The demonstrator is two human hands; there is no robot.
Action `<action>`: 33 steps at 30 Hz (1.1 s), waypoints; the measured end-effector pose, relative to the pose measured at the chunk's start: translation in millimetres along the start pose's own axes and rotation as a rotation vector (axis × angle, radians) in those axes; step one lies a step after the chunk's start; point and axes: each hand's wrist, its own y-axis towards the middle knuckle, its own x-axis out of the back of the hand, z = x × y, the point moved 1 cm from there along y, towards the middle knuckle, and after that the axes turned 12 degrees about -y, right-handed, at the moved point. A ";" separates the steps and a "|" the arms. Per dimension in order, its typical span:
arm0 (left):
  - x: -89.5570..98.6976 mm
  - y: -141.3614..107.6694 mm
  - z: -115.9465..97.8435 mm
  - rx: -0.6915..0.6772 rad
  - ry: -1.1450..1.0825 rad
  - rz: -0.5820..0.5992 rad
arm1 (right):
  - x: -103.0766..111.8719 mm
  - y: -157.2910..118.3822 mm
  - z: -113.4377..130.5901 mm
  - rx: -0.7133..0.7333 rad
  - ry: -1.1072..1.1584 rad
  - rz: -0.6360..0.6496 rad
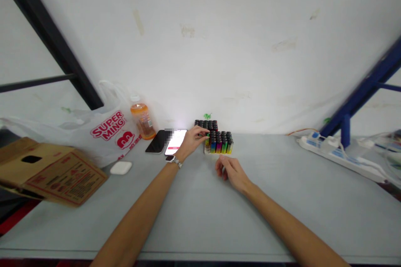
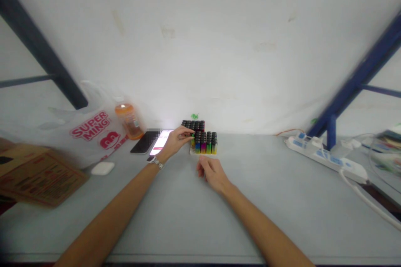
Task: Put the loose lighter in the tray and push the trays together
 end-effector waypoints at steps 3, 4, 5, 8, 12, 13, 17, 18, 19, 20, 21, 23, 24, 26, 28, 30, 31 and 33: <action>0.2 3.0 0.2 0.009 0.003 0.020 | 0.1 -0.2 1.7 -0.002 -0.001 0.007; 0.5 3.7 0.2 0.015 0.005 0.028 | 0.1 -0.2 2.1 -0.002 -0.003 0.007; 0.8 4.1 0.3 0.022 0.006 0.036 | 0.1 -0.2 2.3 0.000 -0.006 0.005; 1.5 2.9 1.9 0.046 0.008 0.046 | 0.0 -0.2 2.0 0.002 -0.010 0.003; 0.6 -1.5 7.1 0.059 0.028 0.011 | -0.3 -0.3 0.1 -0.002 -0.013 0.016; 0.1 -2.4 8.4 0.057 0.036 -0.002 | -0.3 -0.3 -0.9 -0.003 -0.018 0.018; -2.1 -4.9 9.3 -0.001 0.104 -0.001 | -1.4 0.3 -6.6 0.019 -0.043 0.017; -2.2 -5.3 8.0 -0.031 0.135 0.007 | -1.8 0.5 -7.6 0.036 -0.058 0.018; -2.1 -5.8 6.1 -0.064 0.171 0.016 | -2.1 0.6 -8.1 0.054 -0.080 0.019; -1.8 -6.6 3.5 -0.099 0.212 0.025 | -2.1 0.6 -7.8 0.075 -0.117 0.013; -1.6 -7.7 0.1 -0.132 0.258 0.028 | -1.5 0.6 -6.8 0.095 -0.167 -0.008; -2.3 -11.7 -9.1 -0.185 0.366 0.018 | 1.7 0.7 -2.3 0.128 -0.300 -0.102; -3.8 -14.7 -14.8 -0.201 0.420 0.010 | 4.6 1.1 1.0 0.149 -0.380 -0.174; -9.9 -22.2 -27.4 -0.210 0.513 0.017 | 12.0 3.5 8.6 0.216 -0.551 -0.330; -20.8 -30.0 -39.5 -0.199 0.575 0.104 | 20.2 9.4 14.9 0.287 -0.729 -0.441; -33.9 -35.7 -47.8 -0.176 0.636 0.205 | 27.1 19.1 17.4 0.293 -0.899 -0.473; -40.1 -37.2 -49.9 -0.159 0.666 0.226 | 29.8 24.7 17.4 0.279 -0.970 -0.464; -50.4 -37.8 -50.0 -0.121 0.717 0.233 | 33.1 35.5 15.5 0.239 -1.075 -0.401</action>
